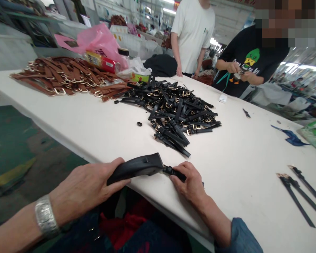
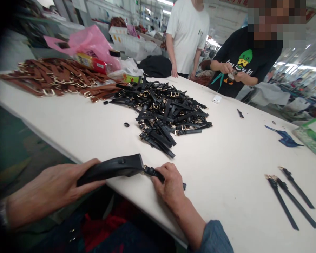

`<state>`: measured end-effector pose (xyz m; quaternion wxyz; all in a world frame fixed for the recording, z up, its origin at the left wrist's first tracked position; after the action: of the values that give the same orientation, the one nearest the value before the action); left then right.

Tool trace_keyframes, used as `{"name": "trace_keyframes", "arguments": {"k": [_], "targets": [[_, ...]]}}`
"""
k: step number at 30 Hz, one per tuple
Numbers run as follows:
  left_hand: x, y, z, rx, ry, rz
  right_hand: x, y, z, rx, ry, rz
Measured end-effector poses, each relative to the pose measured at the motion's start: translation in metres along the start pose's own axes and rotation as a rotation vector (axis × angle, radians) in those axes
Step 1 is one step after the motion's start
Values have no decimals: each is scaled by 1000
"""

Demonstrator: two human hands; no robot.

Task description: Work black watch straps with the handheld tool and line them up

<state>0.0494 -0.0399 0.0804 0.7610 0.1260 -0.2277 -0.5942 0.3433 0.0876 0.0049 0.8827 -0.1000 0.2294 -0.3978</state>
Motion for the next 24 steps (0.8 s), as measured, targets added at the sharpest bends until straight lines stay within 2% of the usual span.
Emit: {"name": "trace_keyframes", "arguments": {"k": [3,10,13,19,24], "targets": [[-7,23,1,-143,-146,-17,2,0,-1,-26,3,-19],[-28,51,2,-225,-165,-46,2,-3,0,-29,40,-22],[-26,49,1,-227,-175,-22,3,-6,3,-3,47,-8],[1,28,-4,-162,-191,-27,6,-10,5,35,48,6],[-3,39,-3,-174,-188,0,5,-9,3,38,54,-12]]}}
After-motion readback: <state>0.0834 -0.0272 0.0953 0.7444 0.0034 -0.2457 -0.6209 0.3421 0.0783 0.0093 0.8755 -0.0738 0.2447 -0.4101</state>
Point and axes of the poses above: each hand's wrist, its own x-axis away from the middle knuckle, its own z-axis out of the back of the hand, y = z × x, the point moved 3 cm from there along -x, towards the middle knuckle, and after that the axes turned 12 degrees about x, right-handed, at the moved point
